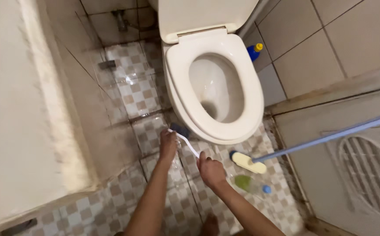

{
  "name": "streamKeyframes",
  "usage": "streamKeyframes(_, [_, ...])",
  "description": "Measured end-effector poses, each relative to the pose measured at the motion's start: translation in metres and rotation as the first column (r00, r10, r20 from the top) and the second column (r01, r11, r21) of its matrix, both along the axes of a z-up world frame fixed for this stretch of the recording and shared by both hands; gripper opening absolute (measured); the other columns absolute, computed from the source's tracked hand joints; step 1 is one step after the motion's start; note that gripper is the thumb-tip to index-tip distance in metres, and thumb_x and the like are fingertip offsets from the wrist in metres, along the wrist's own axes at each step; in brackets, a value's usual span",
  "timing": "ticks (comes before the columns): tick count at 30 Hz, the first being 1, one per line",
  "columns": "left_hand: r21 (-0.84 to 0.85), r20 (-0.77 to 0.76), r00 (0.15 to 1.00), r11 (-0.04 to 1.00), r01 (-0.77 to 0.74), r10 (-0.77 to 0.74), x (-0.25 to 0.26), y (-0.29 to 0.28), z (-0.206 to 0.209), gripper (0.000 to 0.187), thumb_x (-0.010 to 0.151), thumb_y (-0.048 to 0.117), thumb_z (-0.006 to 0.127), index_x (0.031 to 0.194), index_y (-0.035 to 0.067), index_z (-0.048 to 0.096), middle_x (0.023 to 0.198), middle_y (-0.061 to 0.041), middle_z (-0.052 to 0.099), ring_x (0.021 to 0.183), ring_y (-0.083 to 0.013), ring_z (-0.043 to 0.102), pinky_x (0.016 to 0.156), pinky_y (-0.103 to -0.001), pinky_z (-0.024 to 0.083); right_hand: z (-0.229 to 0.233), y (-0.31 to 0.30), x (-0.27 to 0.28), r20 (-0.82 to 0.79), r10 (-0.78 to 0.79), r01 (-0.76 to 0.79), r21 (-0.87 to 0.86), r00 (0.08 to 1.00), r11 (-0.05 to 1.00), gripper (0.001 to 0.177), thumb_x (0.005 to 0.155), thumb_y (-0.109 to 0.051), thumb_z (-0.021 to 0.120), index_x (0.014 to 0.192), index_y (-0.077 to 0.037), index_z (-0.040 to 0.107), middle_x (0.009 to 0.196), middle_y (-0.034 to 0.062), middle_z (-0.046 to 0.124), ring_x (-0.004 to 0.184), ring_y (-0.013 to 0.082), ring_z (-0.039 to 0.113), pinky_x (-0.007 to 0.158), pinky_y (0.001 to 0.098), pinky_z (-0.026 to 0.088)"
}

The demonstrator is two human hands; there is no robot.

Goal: The person scrubs the toilet tank, seat, and bowl using a toilet brush and a long-handled scrubber. They apply cleaning liquid from a bottle and rinse the bowl with a handheld hose.

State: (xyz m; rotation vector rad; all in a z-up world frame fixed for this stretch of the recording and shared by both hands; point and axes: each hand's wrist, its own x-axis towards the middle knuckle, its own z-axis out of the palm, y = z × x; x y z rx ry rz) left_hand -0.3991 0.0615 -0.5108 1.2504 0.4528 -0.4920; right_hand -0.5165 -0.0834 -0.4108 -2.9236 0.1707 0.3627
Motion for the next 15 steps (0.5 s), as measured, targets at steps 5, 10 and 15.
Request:
streamKeyframes(5, [0.181, 0.286, 0.954, 0.972, -0.147, 0.091, 0.043, -0.015, -0.054, 0.054, 0.096, 0.019, 0.061, 0.147, 0.01, 0.044, 0.122, -0.006, 0.064, 0.102, -0.0165, 0.062, 0.085, -0.032, 0.05, -0.116, 0.025, 0.05, 0.14, -0.112, 0.113, 0.001, 0.984, 0.994, 0.031, 0.105, -0.033, 0.047, 0.102, -0.003, 0.056, 0.074, 0.0206, 0.07, 0.067, 0.0412, 0.069, 0.062, 0.0544, 0.054])
streamKeyframes(10, [-0.018, 0.496, 0.863, 0.992, 0.125, -0.099, 0.075, -0.028, -0.149, 0.049, 0.094, 0.004, 0.057, 0.142, -0.002, 0.057, 0.119, -0.015, 0.07, 0.104, -0.0226, 0.066, 0.088, -0.032, 0.052, -0.193, 0.043, 0.054, 0.278, -0.363, 0.31, 0.217, 0.889, 0.926, 0.032, 0.108, -0.027, 0.046, 0.107, 0.002, 0.058, 0.076, 0.024, 0.07, 0.068, 0.0421, 0.07, 0.062, 0.0546, 0.054])
streamKeyframes(15, [0.059, 0.473, 0.869, 0.989, 0.137, -0.149, 0.082, -0.074, -0.185, 0.061, 0.09, 0.002, 0.058, 0.149, 0.006, 0.043, 0.125, -0.016, 0.064, 0.107, -0.0264, 0.064, 0.087, -0.035, 0.054, -0.218, 0.017, 0.089, 0.307, -0.332, 0.303, 0.14, 0.892, 0.943, 0.032, 0.108, -0.026, 0.045, 0.112, 0.002, 0.06, 0.08, 0.0274, 0.071, 0.073, 0.045, 0.069, 0.066, 0.0552, 0.054])
